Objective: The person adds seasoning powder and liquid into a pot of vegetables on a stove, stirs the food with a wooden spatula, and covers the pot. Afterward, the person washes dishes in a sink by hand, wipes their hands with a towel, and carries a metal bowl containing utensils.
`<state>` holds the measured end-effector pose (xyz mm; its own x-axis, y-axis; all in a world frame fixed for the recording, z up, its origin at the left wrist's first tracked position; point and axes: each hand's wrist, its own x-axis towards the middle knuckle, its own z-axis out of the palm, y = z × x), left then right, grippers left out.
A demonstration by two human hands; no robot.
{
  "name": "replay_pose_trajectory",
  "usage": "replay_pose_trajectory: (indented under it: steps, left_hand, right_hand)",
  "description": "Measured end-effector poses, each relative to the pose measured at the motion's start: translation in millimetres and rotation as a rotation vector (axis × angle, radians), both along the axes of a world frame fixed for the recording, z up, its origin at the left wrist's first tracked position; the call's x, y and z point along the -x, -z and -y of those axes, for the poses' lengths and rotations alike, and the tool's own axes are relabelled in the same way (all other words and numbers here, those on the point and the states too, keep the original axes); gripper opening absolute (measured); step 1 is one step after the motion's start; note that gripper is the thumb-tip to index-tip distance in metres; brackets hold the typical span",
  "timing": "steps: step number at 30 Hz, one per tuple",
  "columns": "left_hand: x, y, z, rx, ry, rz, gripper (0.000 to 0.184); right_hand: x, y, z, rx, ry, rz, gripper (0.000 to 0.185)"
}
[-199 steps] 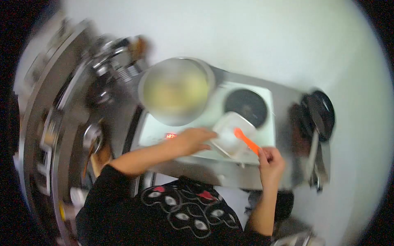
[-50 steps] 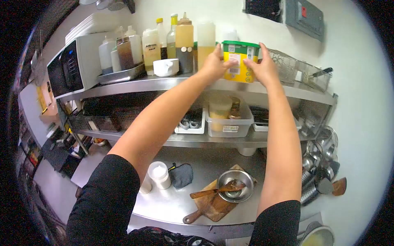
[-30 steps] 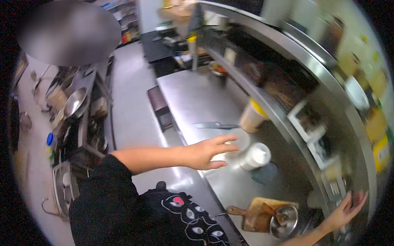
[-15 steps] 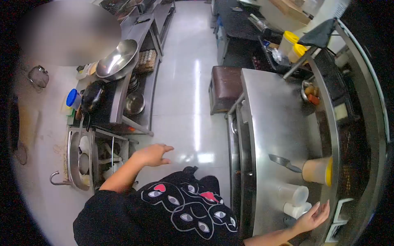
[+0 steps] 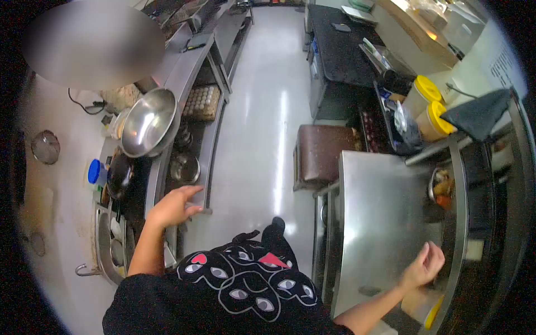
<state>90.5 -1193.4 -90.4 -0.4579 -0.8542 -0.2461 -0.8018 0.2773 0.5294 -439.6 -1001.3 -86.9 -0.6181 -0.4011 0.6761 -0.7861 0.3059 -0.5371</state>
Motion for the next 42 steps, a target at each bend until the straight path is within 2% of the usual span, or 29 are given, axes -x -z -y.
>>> replay_pose_trajectory:
  steps: [1,5,9,12,14,17,18,21,25,27,29,30,32,33,37,42]
  left_hand:
    - [0.3,-3.4,8.9,-0.025,-0.037,-0.006,0.053]
    - [0.7,-2.2,44.2,-0.14,-0.198,-0.003,0.052]
    - [3.4,7.3,76.5,-0.161,-0.3,-0.042,0.052]
    - [-7.0,27.4,112.3,-0.206,-0.387,-0.107,0.053]
    - [-5.3,17.6,154.5,-0.278,-0.464,-0.139,0.054]
    - [-9.3,36.5,248.6,-0.045,-0.361,-0.217,0.053]
    - [1.8,29.4,288.9,0.024,-0.327,-0.182,0.051]
    - [33.3,14.1,401.7,0.081,-0.181,-0.224,0.052]
    - [67.4,20.4,518.5,0.172,0.069,-0.272,0.05]
    - [88.2,22.9,571.9,0.122,0.182,-0.266,0.05]
    - [109.8,21.9,622.5,0.071,0.269,-0.275,0.05]
    - [121.1,18.4,647.2,0.044,0.299,-0.286,0.05]
    - [136.1,20.4,696.4,0.028,0.36,-0.301,0.051]
    - [140.7,25.5,723.2,0.034,0.346,-0.28,0.051]
    - [135.6,44.3,818.9,0.08,0.211,-0.193,0.05]
    - [96.8,39.0,904.3,-0.003,-0.062,-0.145,0.05]
  right_hand:
    - [2.9,3.0,37.1,0.026,-0.096,0.051,0.011]
    - [-27.5,-10.6,199.6,-0.053,-0.357,-0.142,0.009]
    - [-84.3,-12.9,343.4,0.011,-0.676,-0.094,0.011]
    - [-125.8,-6.4,434.2,0.001,-0.839,-0.039,0.009]
    - [-145.2,0.1,485.4,0.011,-0.902,-0.009,0.009]
    - [-157.6,22.2,552.6,-0.004,-0.888,-0.001,0.012]
    - [-157.4,31.6,569.2,-0.043,-0.864,-0.006,0.012]
    - [-143.8,47.4,604.1,-0.19,-0.785,0.013,0.011]
    - [-95.4,75.4,627.0,-0.34,-0.536,0.056,0.008]
    - [-72.7,79.5,633.1,-0.473,-0.449,0.148,0.023]
    - [-58.7,81.1,645.8,-0.565,-0.34,0.154,0.047]
    - [-49.1,84.0,654.1,-0.599,-0.306,0.265,0.061]
    - [-27.3,97.9,679.1,-0.584,-0.182,0.286,0.061]
    - [-16.3,104.1,698.6,-0.567,-0.141,0.312,0.061]
    - [21.5,112.7,817.2,-0.604,-0.079,0.092,0.053]
    - [6.2,76.3,1033.8,-0.424,-0.458,0.089,0.041]
